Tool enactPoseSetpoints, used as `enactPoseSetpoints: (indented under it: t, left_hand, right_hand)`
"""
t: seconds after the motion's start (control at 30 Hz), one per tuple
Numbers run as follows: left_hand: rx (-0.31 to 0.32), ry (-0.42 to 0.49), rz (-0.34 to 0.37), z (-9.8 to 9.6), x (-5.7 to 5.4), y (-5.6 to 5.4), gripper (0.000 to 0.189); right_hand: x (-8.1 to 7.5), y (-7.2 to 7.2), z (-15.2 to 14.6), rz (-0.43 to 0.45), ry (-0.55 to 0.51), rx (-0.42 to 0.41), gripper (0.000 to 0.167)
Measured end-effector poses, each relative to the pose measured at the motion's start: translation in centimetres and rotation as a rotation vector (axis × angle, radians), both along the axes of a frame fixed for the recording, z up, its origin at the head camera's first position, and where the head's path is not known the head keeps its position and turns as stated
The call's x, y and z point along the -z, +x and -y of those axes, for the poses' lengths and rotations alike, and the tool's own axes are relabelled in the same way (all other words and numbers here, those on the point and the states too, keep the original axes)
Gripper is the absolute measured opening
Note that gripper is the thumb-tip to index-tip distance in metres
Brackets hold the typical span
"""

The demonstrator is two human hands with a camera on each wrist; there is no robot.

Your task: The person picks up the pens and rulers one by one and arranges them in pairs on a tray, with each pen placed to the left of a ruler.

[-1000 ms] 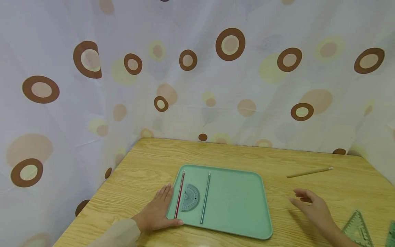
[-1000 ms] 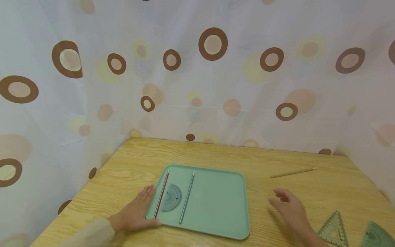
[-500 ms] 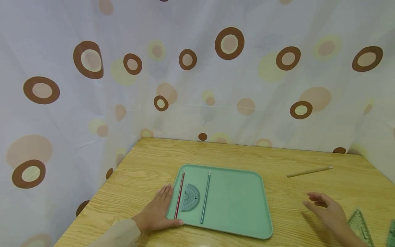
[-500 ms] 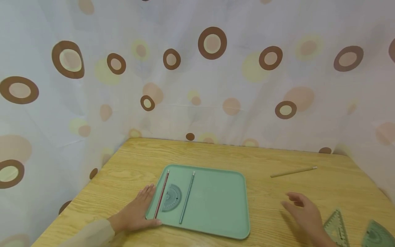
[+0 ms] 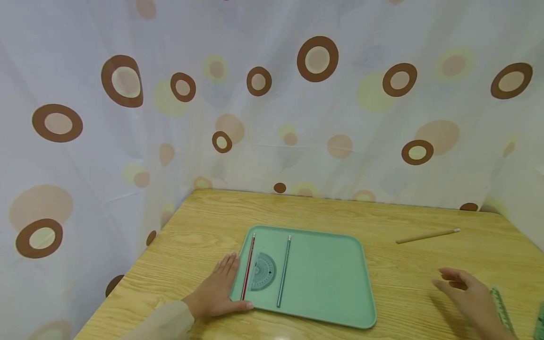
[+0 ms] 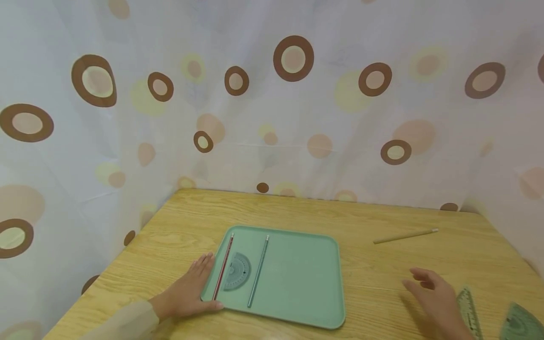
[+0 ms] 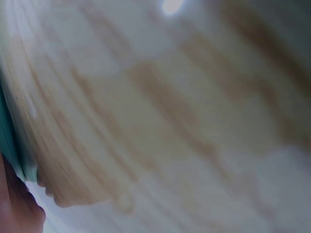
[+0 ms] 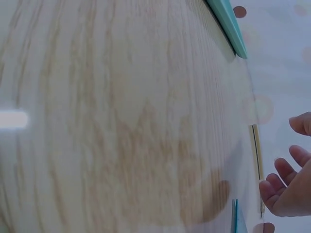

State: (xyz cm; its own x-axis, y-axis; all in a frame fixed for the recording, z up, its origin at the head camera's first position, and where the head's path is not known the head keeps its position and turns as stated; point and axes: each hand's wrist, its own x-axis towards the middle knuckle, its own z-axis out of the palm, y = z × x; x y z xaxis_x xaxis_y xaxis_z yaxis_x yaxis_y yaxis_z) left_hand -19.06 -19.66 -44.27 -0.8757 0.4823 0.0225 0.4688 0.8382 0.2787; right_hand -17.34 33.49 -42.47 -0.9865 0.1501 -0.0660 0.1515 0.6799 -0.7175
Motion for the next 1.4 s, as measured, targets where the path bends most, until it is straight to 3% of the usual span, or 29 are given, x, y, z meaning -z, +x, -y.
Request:
enactPoseSetpoints:
  t: [0.33,0.77,1.2,1.4]
  left_hand:
    - [-0.008,-0.005,0.006,0.0,0.2,-0.2,0.111]
    - [0.004,-0.014,0.005,0.0,0.0,-0.1,0.111]
    - [0.001,-0.009,0.011,-0.1,-0.2,0.1,0.110]
    - [0.000,-0.012,0.006,-0.1,-0.1,0.0,0.110]
  right_hand:
    - [0.2,0.2,-1.3,-0.010,0.078,0.050,0.068]
    - [0.4,1.3,-2.1,0.147,0.098,0.074,0.083]
    - [0.7,2.1,-2.2,0.191,0.078,0.266,0.086]
    - [1.1,2.3,-2.5,0.188,0.084,0.306,0.088]
